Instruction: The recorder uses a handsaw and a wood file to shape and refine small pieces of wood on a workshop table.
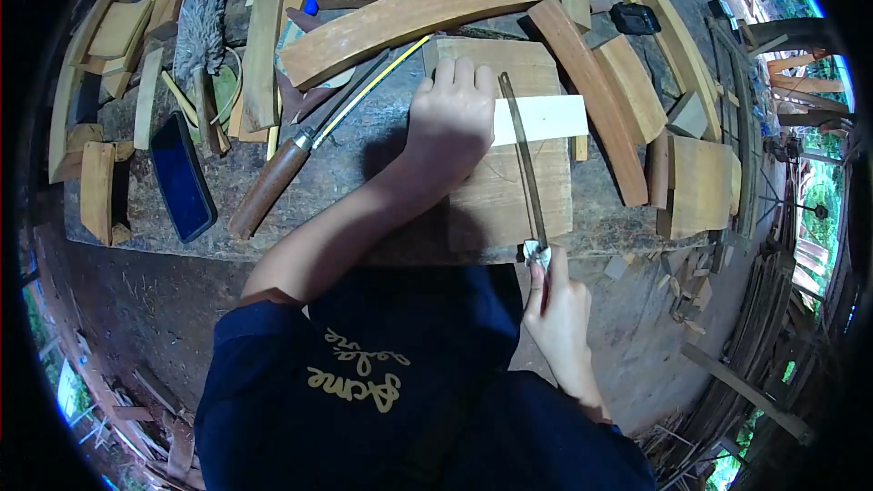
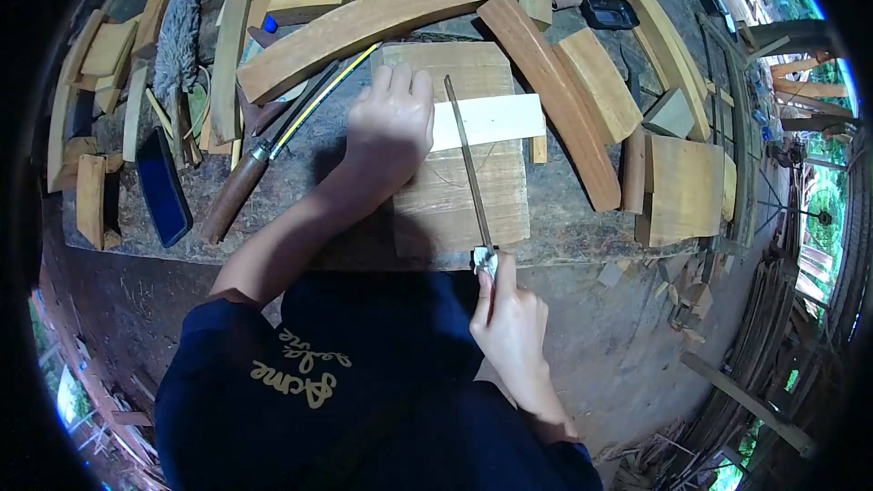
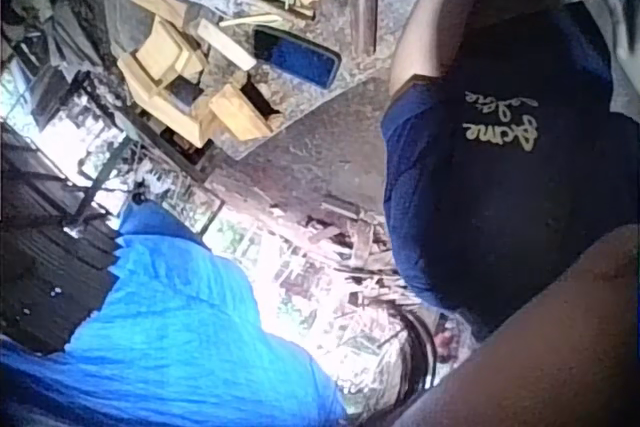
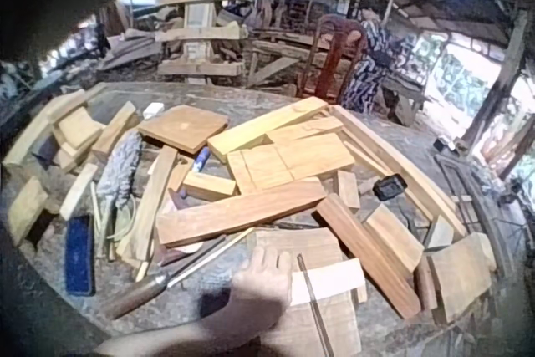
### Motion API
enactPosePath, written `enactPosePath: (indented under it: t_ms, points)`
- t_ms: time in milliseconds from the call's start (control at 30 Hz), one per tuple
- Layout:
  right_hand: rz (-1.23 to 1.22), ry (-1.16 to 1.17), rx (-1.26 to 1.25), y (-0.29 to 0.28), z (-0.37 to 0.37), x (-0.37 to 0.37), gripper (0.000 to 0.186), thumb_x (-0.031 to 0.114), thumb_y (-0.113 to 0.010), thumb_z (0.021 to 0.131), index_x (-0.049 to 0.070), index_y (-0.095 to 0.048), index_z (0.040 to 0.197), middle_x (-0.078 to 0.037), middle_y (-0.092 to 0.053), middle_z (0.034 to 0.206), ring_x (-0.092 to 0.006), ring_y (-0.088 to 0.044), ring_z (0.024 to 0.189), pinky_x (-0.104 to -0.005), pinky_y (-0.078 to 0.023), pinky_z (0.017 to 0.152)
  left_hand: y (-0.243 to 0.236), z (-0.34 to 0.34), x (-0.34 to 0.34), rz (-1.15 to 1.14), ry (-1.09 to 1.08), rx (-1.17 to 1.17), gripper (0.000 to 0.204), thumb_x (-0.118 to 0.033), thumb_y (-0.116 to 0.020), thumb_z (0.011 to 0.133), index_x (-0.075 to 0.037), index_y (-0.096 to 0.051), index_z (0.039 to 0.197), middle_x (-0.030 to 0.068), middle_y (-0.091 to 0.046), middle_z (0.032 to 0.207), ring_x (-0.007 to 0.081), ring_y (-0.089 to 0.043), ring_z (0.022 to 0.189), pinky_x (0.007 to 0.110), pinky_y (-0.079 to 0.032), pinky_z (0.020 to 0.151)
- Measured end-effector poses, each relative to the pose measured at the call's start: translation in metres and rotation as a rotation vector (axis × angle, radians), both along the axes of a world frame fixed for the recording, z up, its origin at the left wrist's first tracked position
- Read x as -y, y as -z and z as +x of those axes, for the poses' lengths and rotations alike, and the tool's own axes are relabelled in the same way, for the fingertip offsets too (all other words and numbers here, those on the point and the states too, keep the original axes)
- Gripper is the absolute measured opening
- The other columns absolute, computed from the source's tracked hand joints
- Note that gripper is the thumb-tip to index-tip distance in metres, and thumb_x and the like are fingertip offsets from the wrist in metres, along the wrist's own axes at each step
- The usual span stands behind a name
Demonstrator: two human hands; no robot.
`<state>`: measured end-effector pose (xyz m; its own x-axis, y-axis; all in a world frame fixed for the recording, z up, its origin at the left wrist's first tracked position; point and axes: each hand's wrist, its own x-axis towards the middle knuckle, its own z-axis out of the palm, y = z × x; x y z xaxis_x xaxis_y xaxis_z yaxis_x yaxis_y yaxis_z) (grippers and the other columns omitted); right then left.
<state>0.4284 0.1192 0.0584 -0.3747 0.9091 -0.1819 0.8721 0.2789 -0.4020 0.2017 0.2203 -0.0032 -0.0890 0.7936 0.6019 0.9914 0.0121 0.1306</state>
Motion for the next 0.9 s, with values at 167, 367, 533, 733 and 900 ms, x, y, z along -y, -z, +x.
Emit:
enactPosePath:
  t_ms: [167,367,533,733,900]
  points:
    - [0.085,-0.036,0.036,0.005,-0.017,-0.018,0.023,0.016,-0.053,0.097,0.002,-0.051,0.115,-0.022,-0.061,0.060,-0.0426,-0.063,0.055,-0.0513,-0.048,0.048,-0.004,0.001,-0.001,-0.018,0.011,-0.029,0.006,-0.012,-0.057,0.075,-0.008,-0.053,0.079,0.0074,-0.052,0.077,0.0228,-0.056,0.075,0.031,-0.047,0.058]
    - [-0.006,0.041,0.008,0.002,0.002,0.016,0.026,0.016,-0.053,0.096,0.001,-0.051,0.117,-0.022,-0.060,0.057,-0.0433,-0.061,0.052,-0.0524,-0.048,0.048,-0.002,0.002,0.001,-0.027,0.007,-0.056,0.005,-0.010,-0.055,0.076,-0.007,-0.052,0.079,0.0093,-0.052,0.079,0.0234,-0.057,0.078,0.032,-0.049,0.060]
    - [0.037,0.008,0.038,0.006,-0.020,-0.016,0.024,0.018,-0.052,0.097,0.000,-0.050,0.113,-0.024,-0.060,0.058,-0.0440,-0.062,0.053,-0.0533,-0.049,0.048,-0.009,0.002,-0.002,-0.061,-0.004,-0.069,0.005,-0.009,-0.055,0.076,-0.007,-0.052,0.079,0.0097,-0.052,0.079,0.0229,-0.058,0.078,0.030,-0.051,0.059]
    - [-0.014,0.015,0.064,-0.005,0.005,0.020,0.027,0.019,-0.053,0.096,0.001,-0.051,0.117,-0.021,-0.059,0.054,-0.0410,-0.062,0.051,-0.0518,-0.048,0.047,-0.009,0.001,-0.002,-0.047,-0.014,-0.085,0.004,-0.009,-0.055,0.077,-0.007,-0.052,0.079,0.0092,-0.052,0.079,0.0229,-0.058,0.076,0.029,-0.051,0.059]
    - [0.074,-0.038,0.050,-0.001,-0.025,-0.018,0.029,0.018,-0.054,0.096,0.000,-0.052,0.119,-0.020,-0.060,0.055,-0.0395,-0.062,0.050,-0.0501,-0.048,0.046,-0.012,0.004,0.001,-0.044,-0.012,-0.120,0.004,-0.009,-0.054,0.077,-0.007,-0.052,0.078,0.0094,-0.052,0.079,0.0232,-0.058,0.076,0.030,-0.050,0.059]
